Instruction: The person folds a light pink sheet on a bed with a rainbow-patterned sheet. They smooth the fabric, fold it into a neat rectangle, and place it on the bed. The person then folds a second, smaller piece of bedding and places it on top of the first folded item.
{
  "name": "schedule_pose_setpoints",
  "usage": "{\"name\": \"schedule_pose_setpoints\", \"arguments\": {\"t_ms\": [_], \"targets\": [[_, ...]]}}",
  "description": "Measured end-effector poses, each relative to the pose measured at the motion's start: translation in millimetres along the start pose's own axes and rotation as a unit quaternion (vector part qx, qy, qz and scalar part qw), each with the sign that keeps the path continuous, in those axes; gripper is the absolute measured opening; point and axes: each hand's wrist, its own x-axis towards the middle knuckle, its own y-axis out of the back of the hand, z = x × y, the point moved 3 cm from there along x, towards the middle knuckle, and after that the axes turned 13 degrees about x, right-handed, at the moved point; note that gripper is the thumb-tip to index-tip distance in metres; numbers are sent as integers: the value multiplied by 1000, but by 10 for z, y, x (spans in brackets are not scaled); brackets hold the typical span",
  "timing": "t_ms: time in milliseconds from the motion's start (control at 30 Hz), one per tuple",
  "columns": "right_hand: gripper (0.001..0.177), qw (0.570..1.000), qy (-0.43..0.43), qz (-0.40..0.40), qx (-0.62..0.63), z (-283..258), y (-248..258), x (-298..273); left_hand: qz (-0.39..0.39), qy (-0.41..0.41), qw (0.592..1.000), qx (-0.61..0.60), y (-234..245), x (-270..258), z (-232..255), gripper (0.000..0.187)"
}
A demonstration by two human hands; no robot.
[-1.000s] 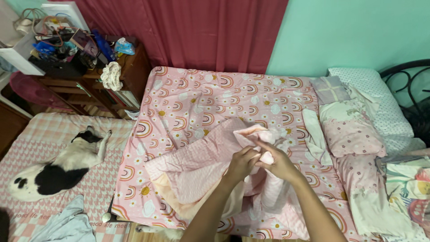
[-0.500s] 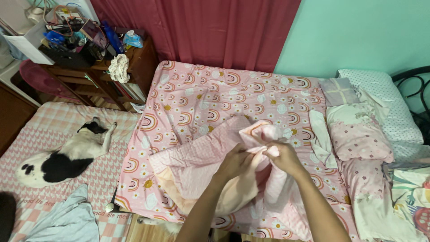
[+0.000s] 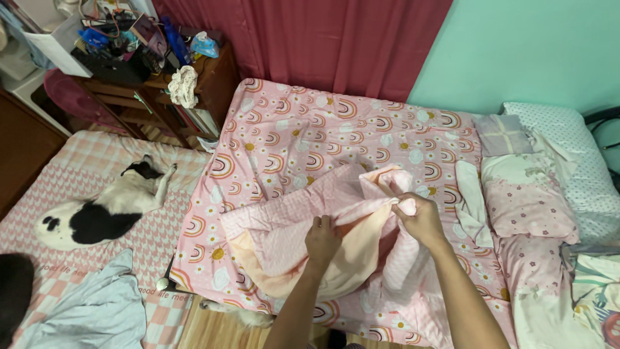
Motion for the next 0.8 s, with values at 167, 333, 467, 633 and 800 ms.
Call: {"name": "schedule_pose_setpoints", "arguments": {"t_ms": [167, 333, 467, 633, 800], "targets": [[20, 1000, -2, 12, 0, -2, 27, 29, -45, 26, 998, -25, -366, -217, -227, 13], [19, 999, -10, 27, -21, 6, 79, 63, 86, 0, 992, -93, -292, -329, -519, 10], [21, 999, -3, 31, -38, 53, 38, 83, 120, 86, 985, -92, 70, -143, -786, 5], [17, 997, -5, 62, -39, 141, -30, 191, 205, -108, 972, -32, 642, -23, -465, 13], [19, 992, 32, 84, -86, 117, -5, 336, -166, -73, 971, -158, 439, -534, 347, 40]]}}
